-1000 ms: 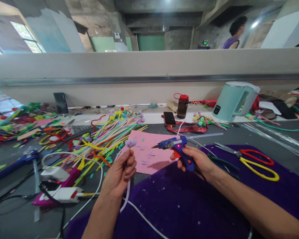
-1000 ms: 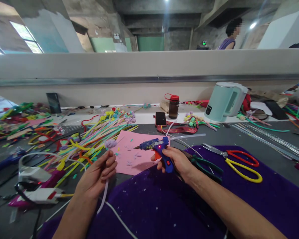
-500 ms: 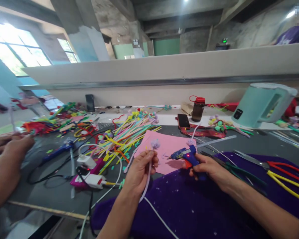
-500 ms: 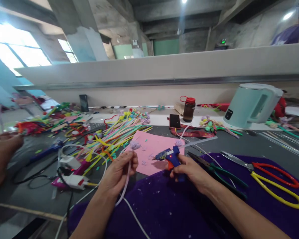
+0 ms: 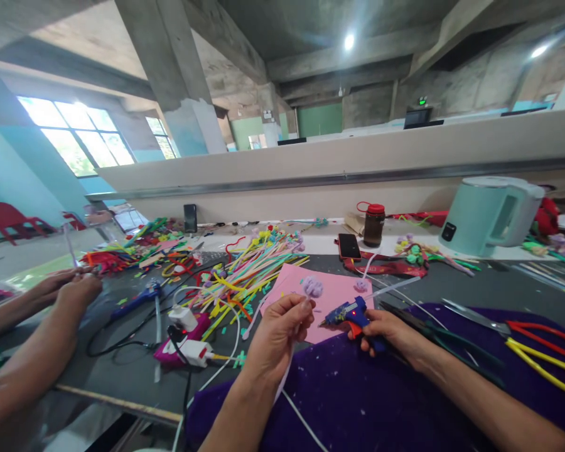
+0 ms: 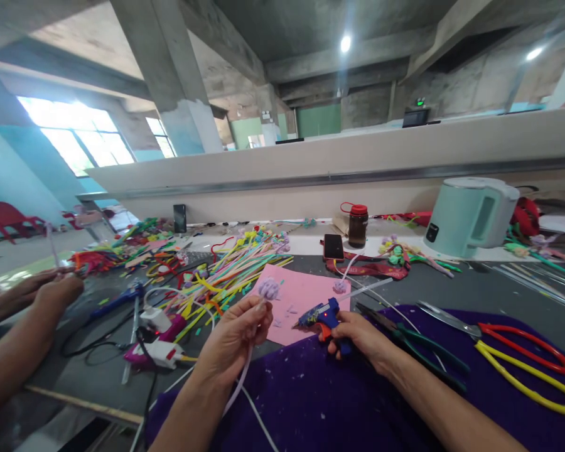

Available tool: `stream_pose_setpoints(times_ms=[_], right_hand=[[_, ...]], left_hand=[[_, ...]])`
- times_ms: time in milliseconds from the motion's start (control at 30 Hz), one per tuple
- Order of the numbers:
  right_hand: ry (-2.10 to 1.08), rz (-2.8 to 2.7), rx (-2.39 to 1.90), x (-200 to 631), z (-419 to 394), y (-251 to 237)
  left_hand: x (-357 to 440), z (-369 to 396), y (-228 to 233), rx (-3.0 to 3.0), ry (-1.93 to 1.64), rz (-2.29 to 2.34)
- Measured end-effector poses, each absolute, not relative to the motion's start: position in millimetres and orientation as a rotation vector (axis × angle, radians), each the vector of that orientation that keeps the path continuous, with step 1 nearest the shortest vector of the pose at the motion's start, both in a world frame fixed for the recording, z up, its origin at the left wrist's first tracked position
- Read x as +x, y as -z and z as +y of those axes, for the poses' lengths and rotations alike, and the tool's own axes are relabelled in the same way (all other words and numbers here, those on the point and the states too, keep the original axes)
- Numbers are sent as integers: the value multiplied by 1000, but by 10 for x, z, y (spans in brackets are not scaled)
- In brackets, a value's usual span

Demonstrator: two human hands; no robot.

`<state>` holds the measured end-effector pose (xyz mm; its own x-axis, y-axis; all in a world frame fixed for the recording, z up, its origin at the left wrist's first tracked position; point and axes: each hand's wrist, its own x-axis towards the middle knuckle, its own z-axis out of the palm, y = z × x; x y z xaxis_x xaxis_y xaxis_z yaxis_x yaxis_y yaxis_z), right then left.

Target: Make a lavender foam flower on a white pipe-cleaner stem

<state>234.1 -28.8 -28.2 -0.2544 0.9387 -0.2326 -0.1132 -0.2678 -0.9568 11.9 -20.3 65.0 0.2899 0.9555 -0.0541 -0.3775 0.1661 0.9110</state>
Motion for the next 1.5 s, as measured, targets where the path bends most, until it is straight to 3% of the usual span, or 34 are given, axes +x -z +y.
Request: stream_pose_setpoints(times_ms=[633, 1500], right_hand=[[-1581, -1427, -1324, 2420, -411, 104], [-1552, -1190, -1385, 2435, -387, 247]], left_hand=[[152, -300, -553, 605, -978, 555], [128, -392, -92, 471, -846, 519]])
